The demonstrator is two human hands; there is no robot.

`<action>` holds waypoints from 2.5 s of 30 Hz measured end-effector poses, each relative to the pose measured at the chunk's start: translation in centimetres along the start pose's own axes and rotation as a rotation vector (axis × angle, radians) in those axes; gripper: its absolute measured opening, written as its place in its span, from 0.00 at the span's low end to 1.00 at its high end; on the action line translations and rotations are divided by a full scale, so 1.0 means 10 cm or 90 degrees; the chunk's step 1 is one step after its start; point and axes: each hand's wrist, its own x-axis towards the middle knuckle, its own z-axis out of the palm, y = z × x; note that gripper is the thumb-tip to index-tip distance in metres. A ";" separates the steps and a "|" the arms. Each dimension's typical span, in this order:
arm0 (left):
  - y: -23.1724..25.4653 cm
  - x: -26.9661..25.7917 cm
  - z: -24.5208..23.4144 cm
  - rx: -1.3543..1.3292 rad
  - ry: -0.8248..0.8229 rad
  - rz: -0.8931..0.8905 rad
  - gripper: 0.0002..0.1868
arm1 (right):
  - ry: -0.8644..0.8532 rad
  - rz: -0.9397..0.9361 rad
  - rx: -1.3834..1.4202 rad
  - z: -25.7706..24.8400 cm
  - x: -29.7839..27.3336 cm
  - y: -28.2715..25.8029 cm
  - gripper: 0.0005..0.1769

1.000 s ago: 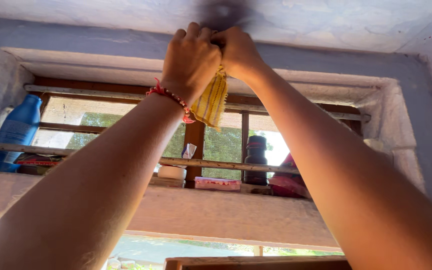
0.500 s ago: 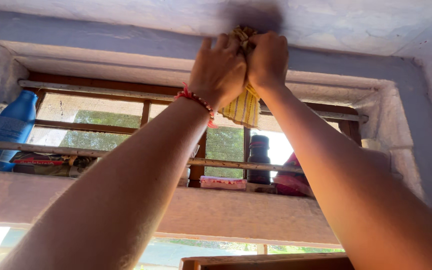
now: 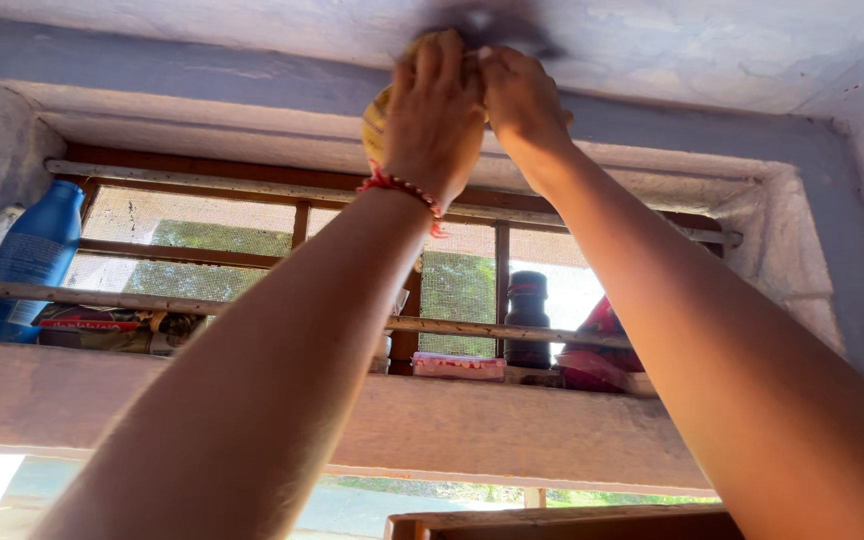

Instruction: The person wipes a wall and door frame with a yellow cloth, moving from the door jamb to the wall above a window and then to the window frame itself. The person uses a cloth to clean the surfaces.

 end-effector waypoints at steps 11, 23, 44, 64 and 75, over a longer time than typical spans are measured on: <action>-0.37 -0.19 0.13 -0.048 0.053 0.103 0.08 | 0.144 0.013 -0.104 0.32 -0.24 0.02 0.26; -0.87 -0.27 -0.09 -0.006 -0.012 0.044 0.12 | 0.129 0.049 -0.181 0.35 -0.37 -0.07 0.27; -1.05 -0.37 -0.30 -0.012 -0.212 -0.019 0.19 | 0.183 -0.342 -0.353 0.62 -0.59 0.15 0.21; -1.75 -0.46 -0.16 -0.075 -0.069 0.145 0.12 | 0.042 -0.181 -0.391 1.09 -0.52 -0.77 0.20; -2.48 -0.65 -0.39 0.012 -0.174 0.065 0.16 | -0.069 -0.166 -0.335 1.31 -0.57 -1.29 0.29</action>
